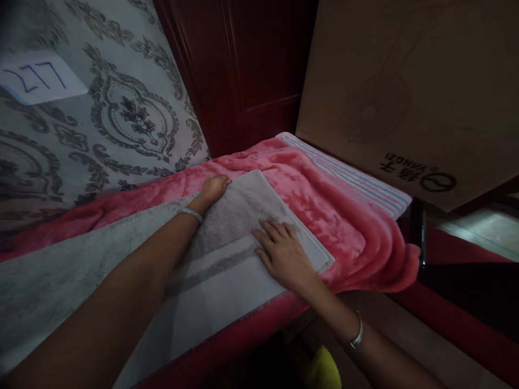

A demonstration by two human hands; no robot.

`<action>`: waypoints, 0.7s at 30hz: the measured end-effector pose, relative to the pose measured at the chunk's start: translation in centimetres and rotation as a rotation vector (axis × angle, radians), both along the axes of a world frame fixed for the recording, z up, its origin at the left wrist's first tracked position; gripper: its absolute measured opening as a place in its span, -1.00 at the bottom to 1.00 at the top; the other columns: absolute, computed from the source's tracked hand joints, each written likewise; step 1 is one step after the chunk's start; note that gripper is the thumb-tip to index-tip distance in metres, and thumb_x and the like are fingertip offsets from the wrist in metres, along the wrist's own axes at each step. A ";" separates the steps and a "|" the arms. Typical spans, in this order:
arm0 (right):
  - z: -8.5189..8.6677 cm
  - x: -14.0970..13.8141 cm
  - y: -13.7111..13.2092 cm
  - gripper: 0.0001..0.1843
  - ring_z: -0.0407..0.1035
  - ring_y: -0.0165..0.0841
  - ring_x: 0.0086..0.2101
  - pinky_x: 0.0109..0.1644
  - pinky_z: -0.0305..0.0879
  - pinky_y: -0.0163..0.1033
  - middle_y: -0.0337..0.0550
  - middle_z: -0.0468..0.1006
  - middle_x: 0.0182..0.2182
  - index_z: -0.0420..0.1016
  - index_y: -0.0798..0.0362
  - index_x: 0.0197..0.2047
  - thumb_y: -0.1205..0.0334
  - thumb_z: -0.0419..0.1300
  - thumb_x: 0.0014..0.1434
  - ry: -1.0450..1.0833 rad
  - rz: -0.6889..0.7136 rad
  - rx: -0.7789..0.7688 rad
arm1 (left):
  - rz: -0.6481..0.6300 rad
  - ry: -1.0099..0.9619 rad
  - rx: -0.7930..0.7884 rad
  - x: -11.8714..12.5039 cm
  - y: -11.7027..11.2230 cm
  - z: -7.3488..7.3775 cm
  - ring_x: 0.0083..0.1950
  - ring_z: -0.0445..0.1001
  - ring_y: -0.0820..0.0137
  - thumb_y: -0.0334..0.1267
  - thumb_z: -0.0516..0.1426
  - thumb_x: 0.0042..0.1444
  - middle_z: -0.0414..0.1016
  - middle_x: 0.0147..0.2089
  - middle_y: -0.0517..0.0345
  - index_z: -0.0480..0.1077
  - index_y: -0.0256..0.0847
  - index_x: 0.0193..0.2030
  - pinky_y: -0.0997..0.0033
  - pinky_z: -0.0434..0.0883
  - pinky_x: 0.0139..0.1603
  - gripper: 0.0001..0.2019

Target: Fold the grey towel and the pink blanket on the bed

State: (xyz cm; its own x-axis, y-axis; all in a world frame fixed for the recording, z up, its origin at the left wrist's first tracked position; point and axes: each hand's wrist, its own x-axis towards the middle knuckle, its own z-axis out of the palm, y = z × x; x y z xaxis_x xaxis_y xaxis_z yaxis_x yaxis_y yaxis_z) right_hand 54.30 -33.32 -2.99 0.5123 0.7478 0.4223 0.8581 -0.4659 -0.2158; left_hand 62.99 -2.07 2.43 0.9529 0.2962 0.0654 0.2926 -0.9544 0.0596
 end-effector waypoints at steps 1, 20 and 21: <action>0.0 0.0 0.1 -0.53 0.23 0.00 0.32 0.35 0.16 0.28 0.06 0.35 0.37 0.46 0.02 0.35 0.17 0.04 0.46 -0.008 -0.011 -0.018 | -0.002 0.006 0.003 0.0 -0.1 0.2 0.17 0.54 0.15 -0.08 -0.06 0.47 0.60 0.14 -0.11 0.54 -0.18 0.07 0.28 0.39 0.12 -0.61; 0.0 0.0 0.3 -0.47 0.06 0.13 0.41 0.37 0.00 0.45 -0.04 0.25 0.43 0.38 -0.13 0.41 0.10 0.02 0.44 -0.005 -0.090 -0.119 | -0.095 -0.090 -0.100 5.1 -3.8 -1.5 0.23 0.52 0.10 -0.13 0.01 0.45 0.59 0.20 -0.07 0.47 -0.13 0.24 0.18 0.40 0.23 -0.63; -0.1 0.1 0.3 -0.48 0.07 0.12 0.40 0.36 0.01 0.45 -0.04 0.26 0.43 0.38 -0.14 0.41 0.09 0.01 0.44 -0.010 -0.087 -0.121 | -0.105 -0.071 -0.114 5.0 -3.7 -1.3 0.23 0.52 0.11 -0.12 0.01 0.44 0.58 0.21 -0.08 0.47 -0.15 0.25 0.18 0.40 0.22 -0.63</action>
State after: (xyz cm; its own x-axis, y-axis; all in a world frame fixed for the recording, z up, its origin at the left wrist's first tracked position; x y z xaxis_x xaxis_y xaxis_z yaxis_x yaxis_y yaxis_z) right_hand 54.36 -33.04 -3.07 0.5734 0.7466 0.3374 0.8153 -0.5605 -0.1453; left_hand 68.01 -5.82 1.16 0.9732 0.2045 0.1053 0.1827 -0.9654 0.1860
